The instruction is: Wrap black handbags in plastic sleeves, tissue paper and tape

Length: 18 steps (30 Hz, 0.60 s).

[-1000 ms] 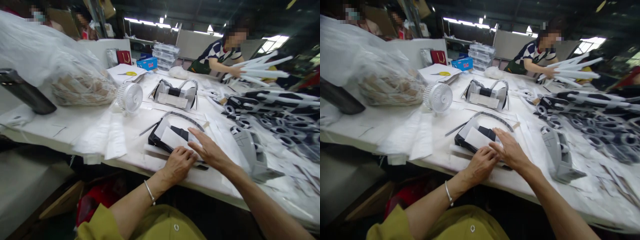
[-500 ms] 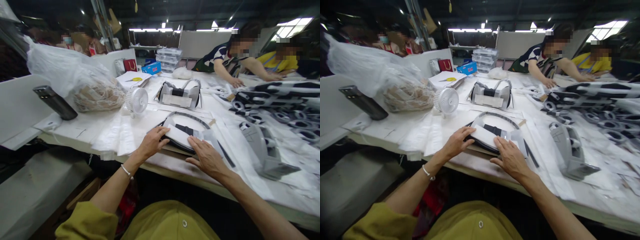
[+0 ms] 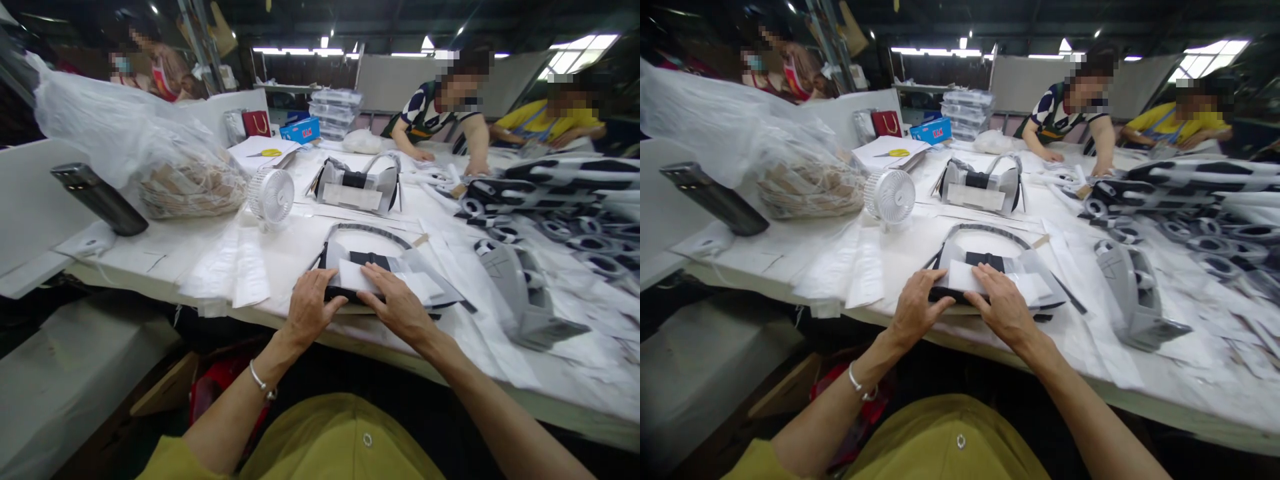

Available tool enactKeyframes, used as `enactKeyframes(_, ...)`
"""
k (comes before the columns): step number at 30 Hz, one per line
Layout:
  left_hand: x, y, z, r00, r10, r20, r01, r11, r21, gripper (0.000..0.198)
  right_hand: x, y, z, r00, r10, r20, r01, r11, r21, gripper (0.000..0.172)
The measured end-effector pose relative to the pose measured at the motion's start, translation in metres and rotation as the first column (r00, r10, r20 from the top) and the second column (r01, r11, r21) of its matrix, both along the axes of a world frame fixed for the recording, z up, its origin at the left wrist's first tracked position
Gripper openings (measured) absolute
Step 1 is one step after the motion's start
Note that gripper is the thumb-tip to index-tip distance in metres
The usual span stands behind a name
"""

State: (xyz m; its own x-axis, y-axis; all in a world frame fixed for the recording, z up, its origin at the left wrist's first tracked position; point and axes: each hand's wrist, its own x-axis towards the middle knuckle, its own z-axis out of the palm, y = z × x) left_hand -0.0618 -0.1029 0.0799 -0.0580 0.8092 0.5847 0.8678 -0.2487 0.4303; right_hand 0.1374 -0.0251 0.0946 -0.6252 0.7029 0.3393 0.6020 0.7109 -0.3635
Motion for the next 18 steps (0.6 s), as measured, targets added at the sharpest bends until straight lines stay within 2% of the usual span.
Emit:
enactKeyframes(6,-0.003,0.004,0.007,0.998,-0.057,0.028,0.058,0.998,-0.024,0.030,0.001,0.008,0.001,0.992,-0.048,-0.119,0.038,0.996,-0.082,0.045)
enactKeyframes(11,-0.008,0.007,0.008,0.993,-0.110,0.042,0.111,0.994,-0.026,0.022,-0.008,0.007,0.004,0.976,-0.142,-0.162,0.116,0.980,-0.162,0.040)
enactKeyframes(15,-0.013,0.009,0.003,0.988,-0.151,0.038,0.152,0.988,-0.007,0.021,-0.026,-0.008,-0.009,0.984,-0.161,-0.081,0.163,0.986,0.025,0.038)
enactKeyframes(18,-0.016,0.008,-0.003,0.986,-0.164,-0.002,0.164,0.986,0.007,0.018,-0.032,-0.021,-0.020,0.993,-0.116,0.023,0.111,0.979,0.173,0.045)
